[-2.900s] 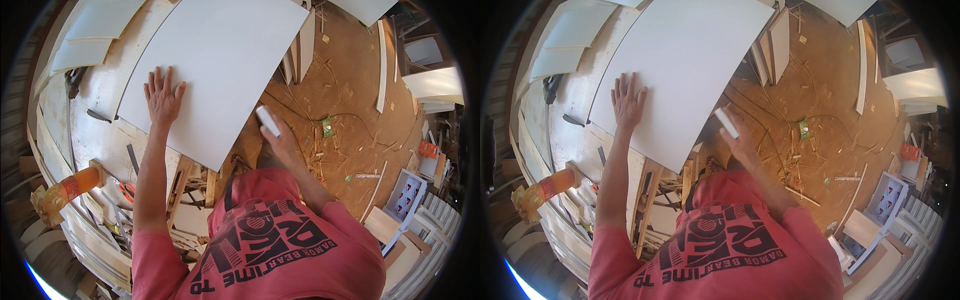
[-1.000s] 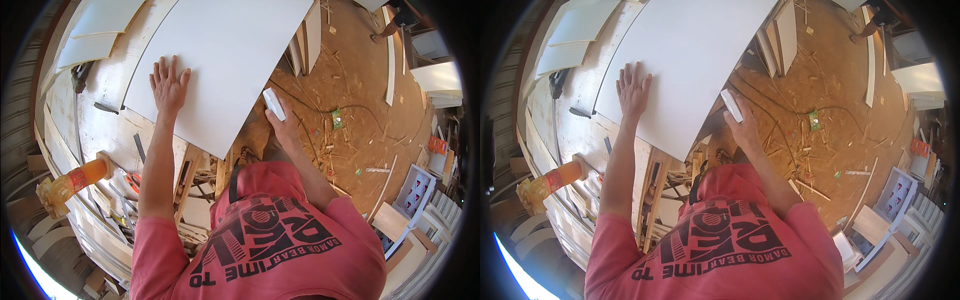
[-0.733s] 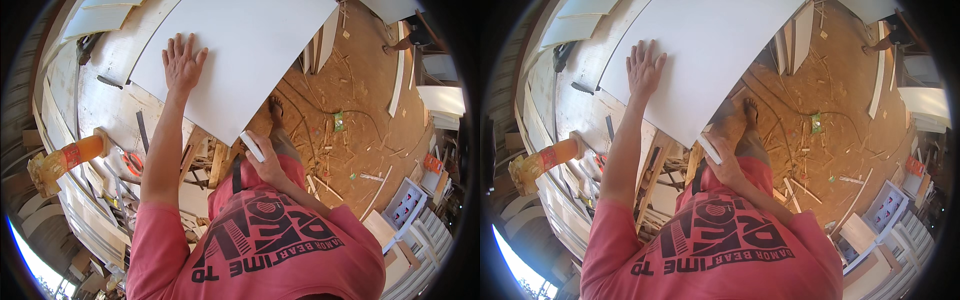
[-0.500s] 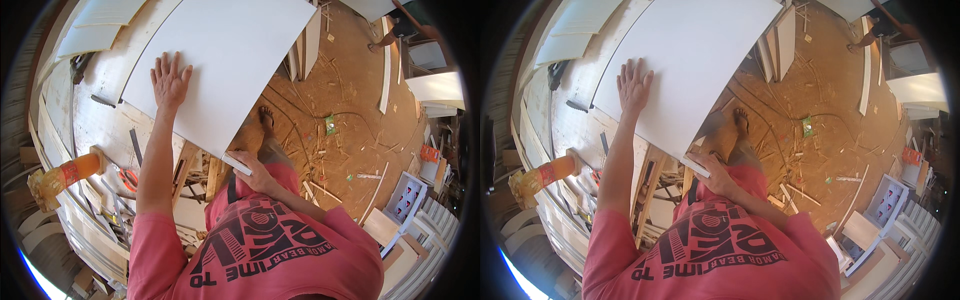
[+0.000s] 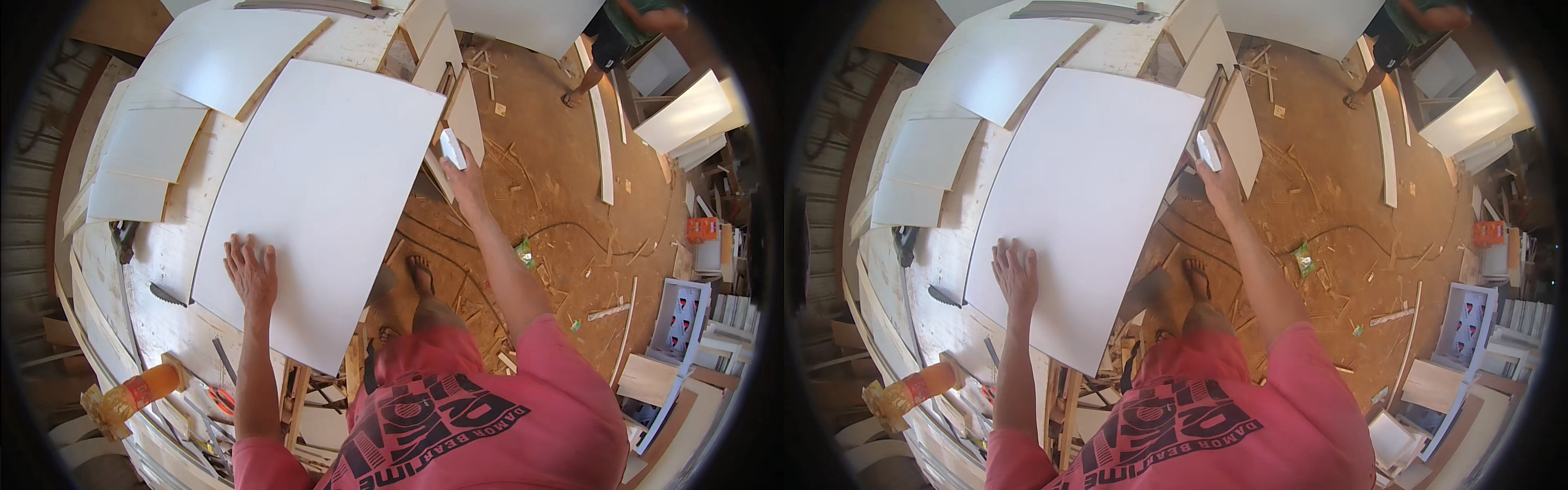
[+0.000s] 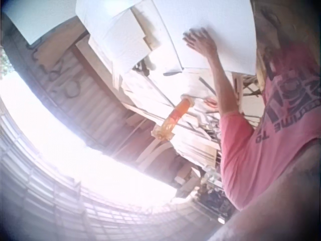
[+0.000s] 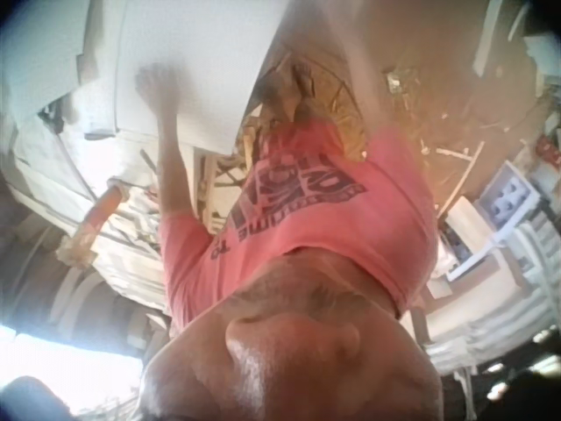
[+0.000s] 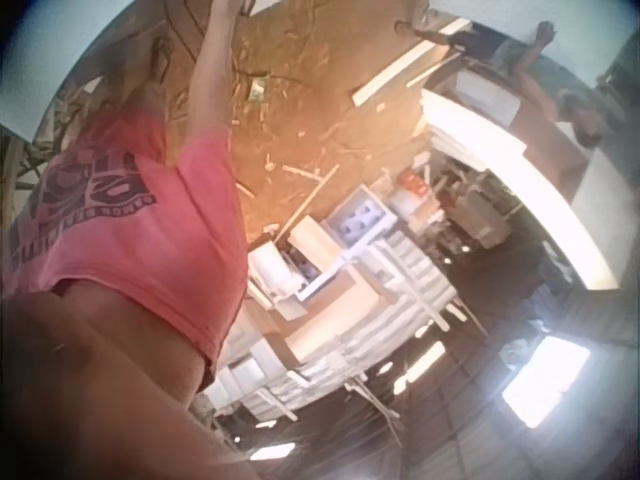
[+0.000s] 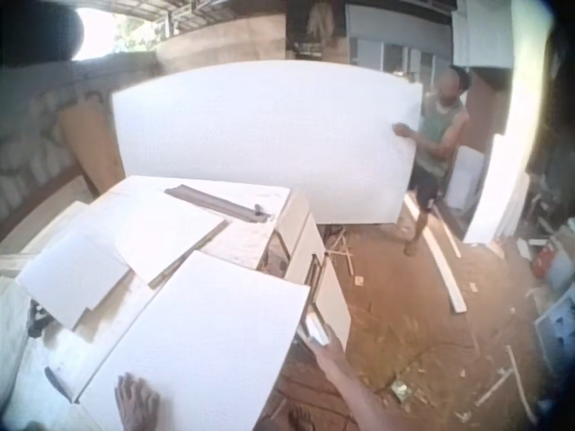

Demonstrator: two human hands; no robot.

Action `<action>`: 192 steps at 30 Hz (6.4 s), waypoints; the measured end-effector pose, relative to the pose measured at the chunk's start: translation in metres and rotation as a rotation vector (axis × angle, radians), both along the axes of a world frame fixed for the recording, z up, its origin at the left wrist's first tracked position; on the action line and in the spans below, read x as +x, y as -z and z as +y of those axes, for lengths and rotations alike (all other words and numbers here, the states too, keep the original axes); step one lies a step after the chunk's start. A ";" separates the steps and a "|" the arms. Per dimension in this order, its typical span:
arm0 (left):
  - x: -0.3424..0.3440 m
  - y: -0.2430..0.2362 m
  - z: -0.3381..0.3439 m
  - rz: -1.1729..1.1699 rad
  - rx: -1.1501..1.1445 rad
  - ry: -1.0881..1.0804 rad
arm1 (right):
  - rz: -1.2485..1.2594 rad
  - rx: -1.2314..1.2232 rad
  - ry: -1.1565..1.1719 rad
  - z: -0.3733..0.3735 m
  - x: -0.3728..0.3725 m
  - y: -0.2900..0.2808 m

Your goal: The person applies white edging tape to the side of a wooden board, pressing it down by hand and using a small white block to smooth it, then trims the excess tape with scissors.

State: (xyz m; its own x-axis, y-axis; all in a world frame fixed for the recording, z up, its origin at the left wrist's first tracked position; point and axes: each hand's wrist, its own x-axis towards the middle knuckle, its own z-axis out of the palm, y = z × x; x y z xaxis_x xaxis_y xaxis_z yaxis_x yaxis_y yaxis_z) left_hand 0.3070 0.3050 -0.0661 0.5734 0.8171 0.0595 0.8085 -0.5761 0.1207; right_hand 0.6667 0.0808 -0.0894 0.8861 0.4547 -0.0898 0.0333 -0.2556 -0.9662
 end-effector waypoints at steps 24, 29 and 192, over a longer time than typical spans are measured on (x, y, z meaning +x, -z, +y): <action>0.047 0.010 -0.019 0.004 0.023 -0.191 | 0.229 -0.027 -0.699 -0.067 -0.154 -0.008; 0.037 0.008 -0.017 -0.023 0.009 -0.138 | 0.076 -0.122 -0.142 -0.033 -0.064 0.000; -0.243 -0.078 -0.171 -2.361 -0.474 -0.931 | -0.152 -0.101 -0.865 -0.006 -0.191 -0.098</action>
